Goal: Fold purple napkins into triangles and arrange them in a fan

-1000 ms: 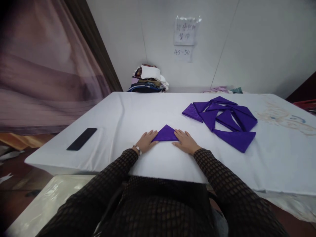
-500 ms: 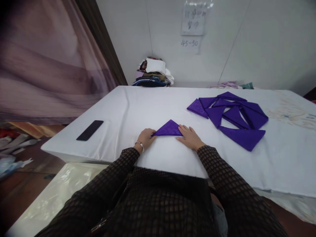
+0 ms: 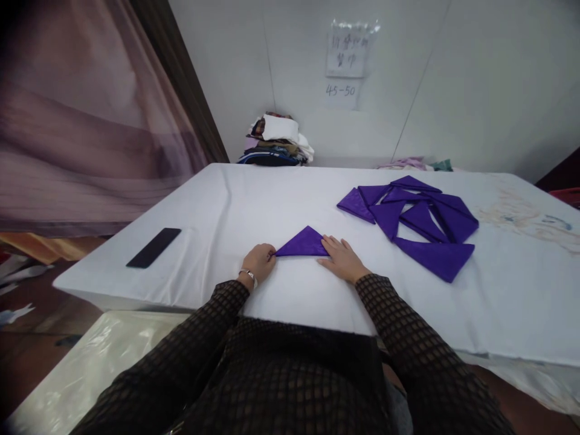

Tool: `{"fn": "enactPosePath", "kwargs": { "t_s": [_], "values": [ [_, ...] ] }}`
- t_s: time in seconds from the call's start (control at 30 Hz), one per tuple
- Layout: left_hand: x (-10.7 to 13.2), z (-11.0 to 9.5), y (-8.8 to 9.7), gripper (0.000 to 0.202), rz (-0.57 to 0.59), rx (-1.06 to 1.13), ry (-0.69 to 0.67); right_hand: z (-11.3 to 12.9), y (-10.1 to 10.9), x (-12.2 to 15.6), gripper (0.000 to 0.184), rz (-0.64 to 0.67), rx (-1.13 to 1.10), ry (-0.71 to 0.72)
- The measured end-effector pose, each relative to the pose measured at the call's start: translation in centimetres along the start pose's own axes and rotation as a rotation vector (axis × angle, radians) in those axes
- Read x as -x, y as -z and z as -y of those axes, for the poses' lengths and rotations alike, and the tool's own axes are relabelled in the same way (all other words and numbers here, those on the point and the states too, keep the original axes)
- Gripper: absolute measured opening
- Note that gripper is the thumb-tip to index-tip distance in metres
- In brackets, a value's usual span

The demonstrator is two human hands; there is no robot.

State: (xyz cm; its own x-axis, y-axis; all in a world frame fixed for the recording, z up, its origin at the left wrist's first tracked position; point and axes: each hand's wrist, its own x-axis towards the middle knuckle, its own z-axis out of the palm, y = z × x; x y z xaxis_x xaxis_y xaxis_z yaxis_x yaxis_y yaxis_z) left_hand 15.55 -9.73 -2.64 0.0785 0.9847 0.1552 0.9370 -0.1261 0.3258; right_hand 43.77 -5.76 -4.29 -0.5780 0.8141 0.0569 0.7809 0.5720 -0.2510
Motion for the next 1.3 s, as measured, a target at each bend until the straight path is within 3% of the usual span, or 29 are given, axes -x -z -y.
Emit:
{"fn": "enactPosePath", "kwargs": {
  "t_s": [0.13, 0.23, 0.37, 0.47, 0.53, 0.67, 0.83, 0.93, 1.1, 1.3],
  "values": [
    [0.2, 0.2, 0.3, 0.025, -0.051, 0.058, -0.026, 0.1, 0.0, -0.1, 0.071, 0.008, -0.022, -0.006],
    [-0.4, -0.9, 0.2, 0.033, -0.114, 0.134, -0.204, 0.3, 0.2, -0.2, 0.073, 0.025, -0.04, -0.014],
    [-1.6, -3.0, -1.0, 0.05, 0.035, 0.018, -0.42, 0.7, 0.7, -0.3, 0.073, 0.022, -0.068, -0.021],
    [-2.3, -3.3, -2.1, 0.06, 0.188, -0.076, -0.398, 1.0, 1.0, -0.3, 0.071, 0.013, -0.089, -0.019],
    [-2.5, -3.0, -2.5, 0.061, 0.221, -0.08, -0.374, 1.1, 1.1, -0.4, 0.069, 0.007, -0.097, -0.017],
    [-3.4, -2.5, -2.3, 0.052, 0.188, 0.011, -0.302, 1.2, 1.2, -0.4, 0.069, 0.001, -0.103, -0.024],
    [-6.6, -3.6, -1.2, 0.041, 0.092, 0.067, -0.198, 1.2, 1.5, -0.4, 0.071, -0.01, -0.101, 0.002],
    [-8.8, -4.5, -1.2, 0.043, 0.084, -0.018, -0.271, 1.2, 1.6, -0.4, 0.071, -0.008, -0.09, 0.0],
    [-11.1, -5.3, -1.9, 0.061, 0.23, -0.071, -0.439, 1.2, 1.7, -0.4, 0.071, -0.014, -0.081, 0.015],
    [-12.5, -5.6, -1.5, 0.041, 0.257, -0.114, -0.426, 1.1, 1.7, -0.4, 0.069, -0.014, -0.096, 0.036]
  ]
}}
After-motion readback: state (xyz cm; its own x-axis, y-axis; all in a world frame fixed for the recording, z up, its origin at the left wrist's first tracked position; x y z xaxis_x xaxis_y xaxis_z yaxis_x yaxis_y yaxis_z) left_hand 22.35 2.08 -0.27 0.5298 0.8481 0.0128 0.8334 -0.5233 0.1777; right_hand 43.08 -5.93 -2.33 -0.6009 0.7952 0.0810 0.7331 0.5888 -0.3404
